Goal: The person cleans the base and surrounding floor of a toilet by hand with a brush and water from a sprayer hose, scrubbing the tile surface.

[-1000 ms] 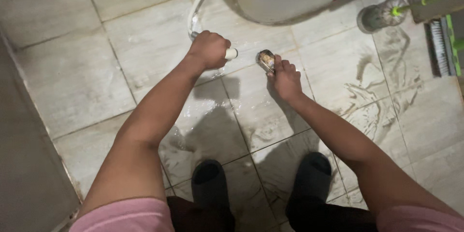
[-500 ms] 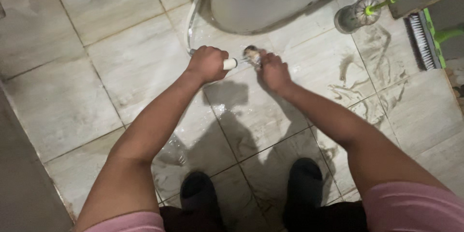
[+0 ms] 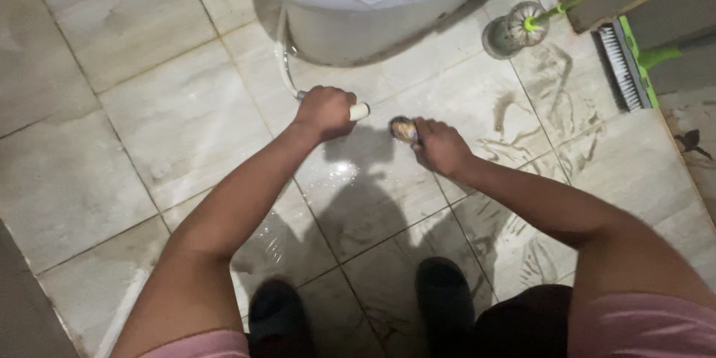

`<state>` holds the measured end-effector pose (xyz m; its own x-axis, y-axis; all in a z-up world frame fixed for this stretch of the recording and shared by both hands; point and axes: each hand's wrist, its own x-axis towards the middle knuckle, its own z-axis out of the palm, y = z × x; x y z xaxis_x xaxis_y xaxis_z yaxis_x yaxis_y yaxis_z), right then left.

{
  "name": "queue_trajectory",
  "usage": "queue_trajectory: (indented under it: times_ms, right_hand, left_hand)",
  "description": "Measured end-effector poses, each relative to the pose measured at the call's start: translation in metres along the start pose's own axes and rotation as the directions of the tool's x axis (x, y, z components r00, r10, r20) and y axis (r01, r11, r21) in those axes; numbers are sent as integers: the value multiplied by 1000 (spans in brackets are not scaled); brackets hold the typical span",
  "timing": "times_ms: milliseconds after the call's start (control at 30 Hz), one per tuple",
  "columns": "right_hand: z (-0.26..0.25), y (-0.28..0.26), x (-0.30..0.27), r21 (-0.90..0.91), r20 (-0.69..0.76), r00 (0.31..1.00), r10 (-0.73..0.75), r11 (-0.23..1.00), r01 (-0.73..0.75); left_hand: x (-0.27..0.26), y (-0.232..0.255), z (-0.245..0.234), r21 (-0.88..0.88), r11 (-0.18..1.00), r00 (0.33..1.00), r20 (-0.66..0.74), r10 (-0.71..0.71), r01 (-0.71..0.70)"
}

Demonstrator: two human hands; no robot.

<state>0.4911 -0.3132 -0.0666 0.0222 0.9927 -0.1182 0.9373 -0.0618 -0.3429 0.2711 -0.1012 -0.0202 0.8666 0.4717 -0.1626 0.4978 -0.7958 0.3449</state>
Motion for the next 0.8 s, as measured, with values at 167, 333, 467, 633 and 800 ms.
queue_trajectory:
  times_ms: [167, 333, 467, 633, 800]
  right_hand:
    - [1, 24, 26, 2, -85, 994, 75, 997, -76]
    - [0, 41, 58, 7, -124, 986, 109, 994, -109]
    - [18, 38, 65, 23, -191, 980, 63, 998, -60]
    - [23, 33, 12, -16, -157, 988, -4, 1000, 1]
    - [2, 61, -20, 87, -67, 993, 100, 992, -94]
  left_hand:
    - [12, 19, -4, 18, 999, 998, 42, -51, 50]
    - [17, 35, -10, 60, 998, 1000, 27, -2, 1]
    - [18, 48, -19, 50, 997, 997, 52, -61, 58]
    - [24, 70, -17, 62, 997, 996, 69, -50, 46]
    - [31, 89, -11, 98, 994, 997, 54, -62, 57]
